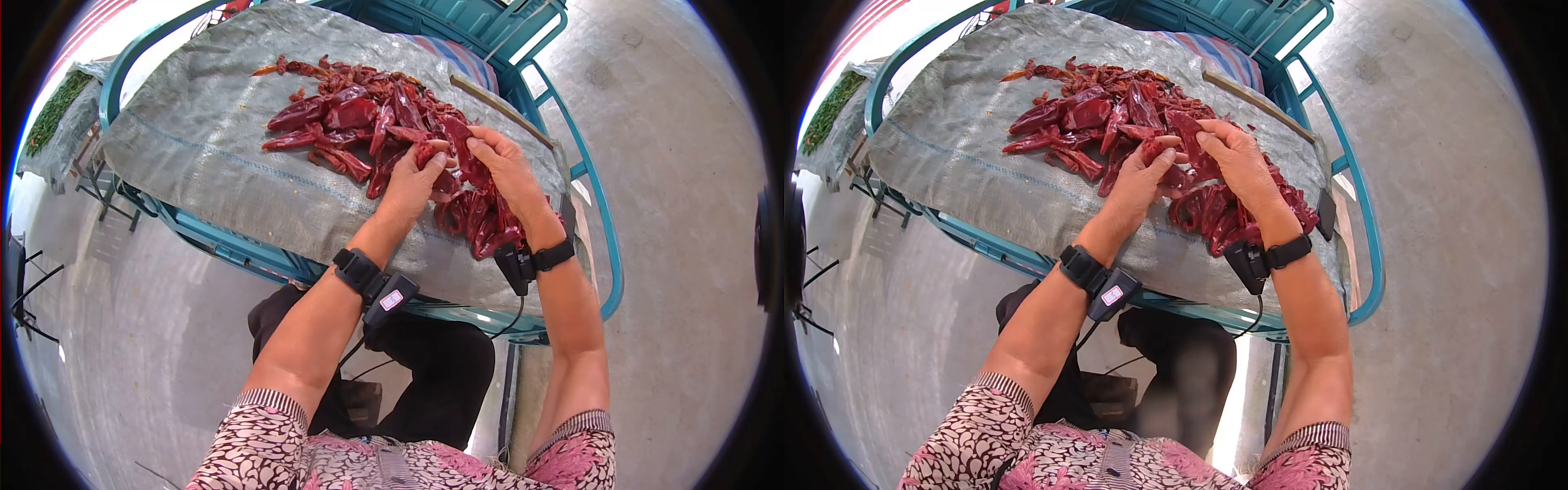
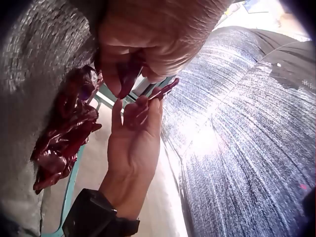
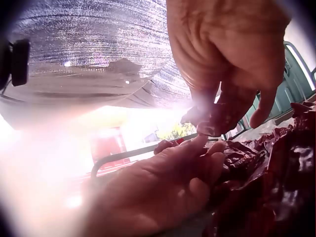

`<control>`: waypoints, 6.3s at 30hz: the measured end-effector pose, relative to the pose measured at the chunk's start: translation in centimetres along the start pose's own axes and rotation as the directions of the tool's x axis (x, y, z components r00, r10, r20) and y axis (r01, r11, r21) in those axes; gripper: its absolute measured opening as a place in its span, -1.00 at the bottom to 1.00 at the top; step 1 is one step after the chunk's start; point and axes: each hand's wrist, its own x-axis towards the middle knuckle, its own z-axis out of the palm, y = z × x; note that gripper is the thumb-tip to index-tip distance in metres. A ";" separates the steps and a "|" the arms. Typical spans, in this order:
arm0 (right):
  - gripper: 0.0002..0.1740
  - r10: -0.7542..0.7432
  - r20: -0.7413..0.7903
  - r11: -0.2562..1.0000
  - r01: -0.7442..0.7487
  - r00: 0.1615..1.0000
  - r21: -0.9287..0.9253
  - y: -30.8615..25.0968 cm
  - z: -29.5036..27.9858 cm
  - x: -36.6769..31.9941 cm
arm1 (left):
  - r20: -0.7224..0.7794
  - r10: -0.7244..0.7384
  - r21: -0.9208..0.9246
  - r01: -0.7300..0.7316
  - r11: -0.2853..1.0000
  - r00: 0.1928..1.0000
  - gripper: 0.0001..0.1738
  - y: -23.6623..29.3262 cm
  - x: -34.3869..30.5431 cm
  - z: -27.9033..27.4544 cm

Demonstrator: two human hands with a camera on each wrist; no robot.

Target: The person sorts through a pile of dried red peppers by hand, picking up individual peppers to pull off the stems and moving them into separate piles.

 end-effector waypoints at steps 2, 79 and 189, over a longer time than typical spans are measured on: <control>-0.68 -0.015 -0.018 1.000 0.015 1.000 0.009 0.4 0.0 0.0 | -0.017 -0.003 -0.013 0.003 1.000 1.000 -0.68 0.0 0.0 0.2; -0.57 0.103 -0.363 0.455 -0.369 0.926 -0.811 3.9 -5.7 5.0 | 0.030 -0.069 -0.249 0.074 0.966 0.997 -0.69 0.4 0.1 -0.7; -0.63 -0.334 -0.104 0.488 0.078 0.937 -0.869 3.0 -1.4 2.5 | -0.090 0.572 0.802 -0.281 0.527 0.815 -0.68 -1.7 -0.9 0.0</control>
